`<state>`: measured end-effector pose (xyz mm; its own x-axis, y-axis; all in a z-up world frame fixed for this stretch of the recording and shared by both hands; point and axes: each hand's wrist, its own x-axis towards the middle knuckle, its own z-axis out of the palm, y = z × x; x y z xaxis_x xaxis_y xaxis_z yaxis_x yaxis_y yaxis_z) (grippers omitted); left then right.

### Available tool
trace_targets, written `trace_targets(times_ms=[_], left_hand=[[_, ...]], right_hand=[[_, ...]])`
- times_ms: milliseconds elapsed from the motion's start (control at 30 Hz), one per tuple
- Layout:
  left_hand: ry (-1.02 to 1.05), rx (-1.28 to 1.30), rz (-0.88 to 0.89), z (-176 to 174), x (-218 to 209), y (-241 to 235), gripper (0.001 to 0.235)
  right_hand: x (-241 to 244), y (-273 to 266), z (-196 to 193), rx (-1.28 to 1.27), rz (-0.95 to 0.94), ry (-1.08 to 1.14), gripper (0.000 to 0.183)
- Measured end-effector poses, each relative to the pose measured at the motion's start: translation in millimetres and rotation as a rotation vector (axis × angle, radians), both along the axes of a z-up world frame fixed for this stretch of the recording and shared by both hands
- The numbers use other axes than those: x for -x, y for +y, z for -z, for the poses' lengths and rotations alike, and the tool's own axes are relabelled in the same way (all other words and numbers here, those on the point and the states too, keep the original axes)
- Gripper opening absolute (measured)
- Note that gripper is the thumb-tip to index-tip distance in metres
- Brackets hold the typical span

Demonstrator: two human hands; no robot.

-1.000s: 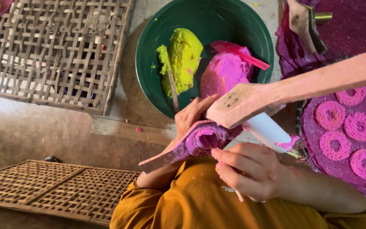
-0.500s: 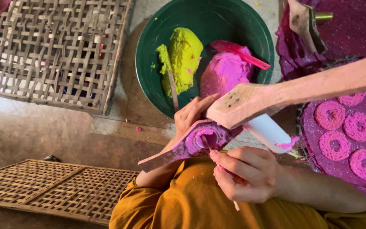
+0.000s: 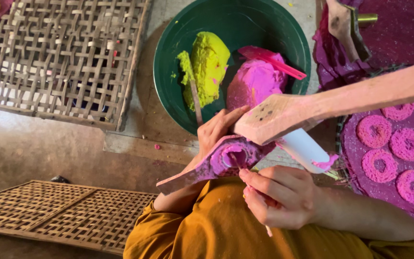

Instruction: The person presses pink and yellow wax into a wooden mold using a hand-held tool. They place the molded wax shapes onto a circular tray and use a small stick to remove excess material from the tool.

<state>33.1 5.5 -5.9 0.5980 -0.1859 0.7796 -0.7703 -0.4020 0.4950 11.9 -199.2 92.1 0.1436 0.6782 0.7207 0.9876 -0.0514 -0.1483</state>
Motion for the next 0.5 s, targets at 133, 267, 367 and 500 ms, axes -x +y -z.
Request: trace_targets(times_ms=[133,267,367,500], left_hand=[[0.034,0.007,-0.005,-0.9,-0.2,-1.0,0.023],[0.03,-0.019,-0.017,-2.3,-1.9,-1.4,0.022],[0.013,-0.011,0.0,-2.5,-2.5,-1.8,0.021],[0.014,-0.015,0.003,-2.7,-3.3,-2.5,0.022]], right_hand=[[-1.5,-0.5,1.0,-0.012,-0.018,0.021,0.019],[-3.2,-0.5,1.4,-0.034,-0.033,0.047,0.019],[-3.5,-1.4,1.3,-0.031,-0.038,0.06,0.019],[-3.3,-3.6,0.6,0.014,-0.032,0.057,0.02]])
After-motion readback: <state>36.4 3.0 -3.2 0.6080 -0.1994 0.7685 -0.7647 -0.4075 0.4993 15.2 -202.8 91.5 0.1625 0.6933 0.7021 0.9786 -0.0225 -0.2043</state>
